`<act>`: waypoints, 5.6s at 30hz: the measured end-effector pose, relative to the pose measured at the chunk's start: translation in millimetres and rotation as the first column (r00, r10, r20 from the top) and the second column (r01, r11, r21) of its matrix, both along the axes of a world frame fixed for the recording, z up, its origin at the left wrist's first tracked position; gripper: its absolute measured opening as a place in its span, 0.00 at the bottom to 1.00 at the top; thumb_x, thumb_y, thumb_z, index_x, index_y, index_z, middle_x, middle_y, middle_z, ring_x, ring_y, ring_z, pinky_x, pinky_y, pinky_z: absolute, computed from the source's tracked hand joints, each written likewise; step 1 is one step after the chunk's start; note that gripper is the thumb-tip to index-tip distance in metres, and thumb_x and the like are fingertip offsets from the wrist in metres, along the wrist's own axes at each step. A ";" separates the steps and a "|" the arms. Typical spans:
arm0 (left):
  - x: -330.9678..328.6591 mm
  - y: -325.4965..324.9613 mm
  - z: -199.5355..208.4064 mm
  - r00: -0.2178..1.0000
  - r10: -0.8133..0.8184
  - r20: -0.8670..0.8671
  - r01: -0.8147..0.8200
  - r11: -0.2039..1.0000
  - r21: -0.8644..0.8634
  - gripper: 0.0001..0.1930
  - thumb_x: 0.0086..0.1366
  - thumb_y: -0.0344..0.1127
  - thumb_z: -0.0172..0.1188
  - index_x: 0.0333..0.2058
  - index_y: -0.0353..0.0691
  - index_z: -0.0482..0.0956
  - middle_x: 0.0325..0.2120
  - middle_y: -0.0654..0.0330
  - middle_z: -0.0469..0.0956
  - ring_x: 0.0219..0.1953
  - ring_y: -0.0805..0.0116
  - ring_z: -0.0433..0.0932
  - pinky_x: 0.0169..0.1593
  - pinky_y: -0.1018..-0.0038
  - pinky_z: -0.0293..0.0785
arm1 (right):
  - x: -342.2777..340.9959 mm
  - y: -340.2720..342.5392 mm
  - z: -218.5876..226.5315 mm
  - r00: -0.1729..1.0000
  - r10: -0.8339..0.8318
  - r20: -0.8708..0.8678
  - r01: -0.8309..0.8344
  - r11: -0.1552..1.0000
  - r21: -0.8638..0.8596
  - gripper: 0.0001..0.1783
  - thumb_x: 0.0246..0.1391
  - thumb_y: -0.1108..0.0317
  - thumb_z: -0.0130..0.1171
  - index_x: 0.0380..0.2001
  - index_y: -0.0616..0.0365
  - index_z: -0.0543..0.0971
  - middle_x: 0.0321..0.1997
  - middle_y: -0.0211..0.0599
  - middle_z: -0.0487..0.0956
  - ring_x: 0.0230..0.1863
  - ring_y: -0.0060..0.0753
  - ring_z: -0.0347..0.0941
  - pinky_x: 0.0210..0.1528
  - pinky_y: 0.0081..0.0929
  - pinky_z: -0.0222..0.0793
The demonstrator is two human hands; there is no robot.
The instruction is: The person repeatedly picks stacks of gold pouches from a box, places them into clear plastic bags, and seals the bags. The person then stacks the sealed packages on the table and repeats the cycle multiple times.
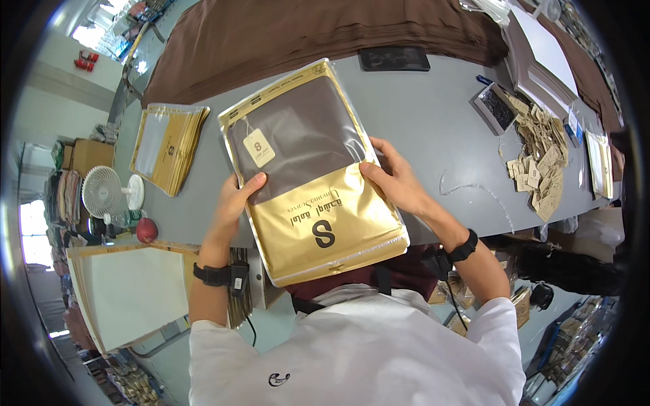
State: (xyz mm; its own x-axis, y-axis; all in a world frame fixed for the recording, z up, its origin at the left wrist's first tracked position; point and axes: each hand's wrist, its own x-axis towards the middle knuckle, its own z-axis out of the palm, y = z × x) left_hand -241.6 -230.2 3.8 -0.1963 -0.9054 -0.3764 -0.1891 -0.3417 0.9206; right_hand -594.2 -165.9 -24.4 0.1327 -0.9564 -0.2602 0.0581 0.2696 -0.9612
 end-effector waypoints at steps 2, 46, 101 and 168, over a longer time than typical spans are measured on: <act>-3.1 9.2 3.3 0.989 0.139 0.042 -0.129 0.972 -0.198 0.27 0.65 0.41 0.74 0.55 0.31 0.76 0.46 0.57 0.82 0.48 0.73 0.78 0.51 0.76 0.76 | -1.2 3.6 0.2 0.951 -0.136 -0.278 0.069 0.969 -0.239 0.36 0.67 0.57 0.62 0.72 0.59 0.64 0.67 0.50 0.73 0.68 0.44 0.70 0.67 0.40 0.68; -21.4 37.4 -21.0 0.988 0.088 -0.129 -0.124 0.943 -0.308 0.43 0.78 0.34 0.55 0.77 0.32 0.35 0.77 0.48 0.51 0.73 0.63 0.61 0.72 0.70 0.60 | -19.6 -35.3 45.9 0.940 -0.245 0.237 0.251 0.968 0.003 0.33 0.72 0.67 0.52 0.76 0.63 0.59 0.66 0.48 0.77 0.61 0.31 0.78 0.60 0.31 0.77; 54.4 24.9 -56.5 0.853 0.522 -0.024 -0.504 0.811 -0.297 0.17 0.79 0.36 0.53 0.58 0.32 0.75 0.40 0.61 0.79 0.38 0.77 0.76 0.41 0.79 0.74 | -352.0 -351.5 20.5 0.186 -0.749 -0.635 0.146 0.661 -0.736 0.09 0.59 0.61 0.66 0.37 0.52 0.87 0.40 0.48 0.86 0.45 0.59 0.82 0.48 0.49 0.77; -29.5 -290.8 -21.6 0.380 -0.255 0.889 0.925 0.078 -0.372 0.26 0.75 0.42 0.56 0.69 0.49 0.70 0.64 0.59 0.74 0.67 0.57 0.69 0.69 0.60 0.63 | 93.3 -272.3 64.5 0.191 0.762 -0.619 -0.751 0.519 0.408 0.57 0.38 0.18 0.69 0.51 0.64 0.84 0.43 0.48 0.85 0.45 0.46 0.84 0.45 0.37 0.79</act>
State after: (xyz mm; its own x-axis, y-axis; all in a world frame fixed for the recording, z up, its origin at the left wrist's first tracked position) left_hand -271.2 -521.0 -17.8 -0.9215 -0.3833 0.0627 -0.3642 0.9089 0.2033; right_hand -500.9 -438.2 40.1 0.5789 -0.4960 -0.6472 -0.7992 -0.1874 -0.5711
